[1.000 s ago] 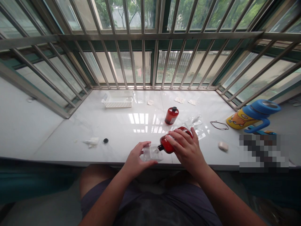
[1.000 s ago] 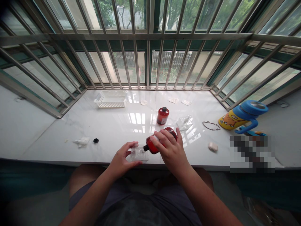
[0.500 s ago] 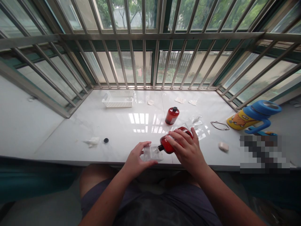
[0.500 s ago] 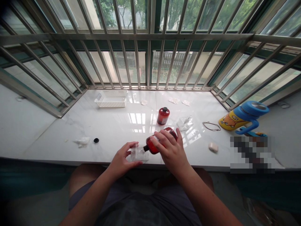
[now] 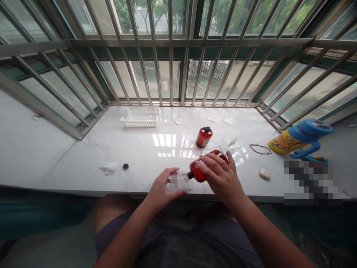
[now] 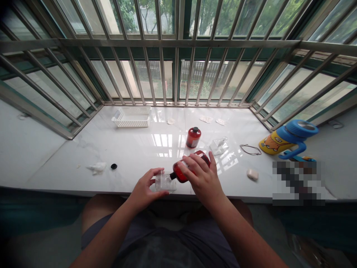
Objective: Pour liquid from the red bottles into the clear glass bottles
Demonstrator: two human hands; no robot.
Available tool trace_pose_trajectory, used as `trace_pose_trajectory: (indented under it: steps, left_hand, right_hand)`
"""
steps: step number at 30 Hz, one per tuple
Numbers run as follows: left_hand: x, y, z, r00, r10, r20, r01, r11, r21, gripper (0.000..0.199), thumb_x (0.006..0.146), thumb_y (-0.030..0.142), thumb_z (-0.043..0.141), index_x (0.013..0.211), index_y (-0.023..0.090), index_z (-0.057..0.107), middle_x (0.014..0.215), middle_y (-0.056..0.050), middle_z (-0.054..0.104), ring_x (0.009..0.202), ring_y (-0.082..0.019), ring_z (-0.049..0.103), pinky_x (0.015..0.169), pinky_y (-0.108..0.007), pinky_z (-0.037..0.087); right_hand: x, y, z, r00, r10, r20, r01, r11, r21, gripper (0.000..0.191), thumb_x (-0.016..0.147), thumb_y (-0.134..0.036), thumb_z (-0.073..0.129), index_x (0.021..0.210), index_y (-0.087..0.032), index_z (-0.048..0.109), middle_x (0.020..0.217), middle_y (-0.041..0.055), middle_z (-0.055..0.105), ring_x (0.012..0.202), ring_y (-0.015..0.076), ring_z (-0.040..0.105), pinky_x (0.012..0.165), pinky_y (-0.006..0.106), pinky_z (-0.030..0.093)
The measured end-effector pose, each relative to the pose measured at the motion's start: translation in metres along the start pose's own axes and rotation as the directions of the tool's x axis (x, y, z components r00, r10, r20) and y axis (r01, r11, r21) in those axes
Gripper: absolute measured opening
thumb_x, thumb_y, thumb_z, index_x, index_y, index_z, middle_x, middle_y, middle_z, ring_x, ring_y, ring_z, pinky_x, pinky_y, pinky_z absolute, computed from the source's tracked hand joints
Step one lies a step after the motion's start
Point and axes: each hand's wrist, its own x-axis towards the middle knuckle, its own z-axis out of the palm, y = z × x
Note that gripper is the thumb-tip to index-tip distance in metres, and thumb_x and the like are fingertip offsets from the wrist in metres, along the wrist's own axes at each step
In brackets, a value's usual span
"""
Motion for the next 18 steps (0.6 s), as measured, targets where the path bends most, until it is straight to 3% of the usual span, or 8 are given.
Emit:
trace_pose_trajectory:
  steps: [18]
  left_hand:
    - [-0.0003, -0.0008, 0.0003, 1.000, -0.003, -0.009, 0.003, 1.000, -0.005, 0.076, 0.071, 0.039, 0.099, 0.139, 0.030, 0.066, 0.142, -0.009, 0.067, 0.133, -0.033, 0.065, 0.103, -0.045, 0.062]
  right_hand:
    - [0.0023, -0.0007, -0.0012, 1.000, -0.008, 0.001, 0.008, 1.000, -0.006, 0.043, 0.103, -0.013, 0.063, 0.143, -0.029, 0.065, 0.145, 0.0040, 0.071, 0.141, 0.0279, 0.059, 0.135, 0.065, 0.009]
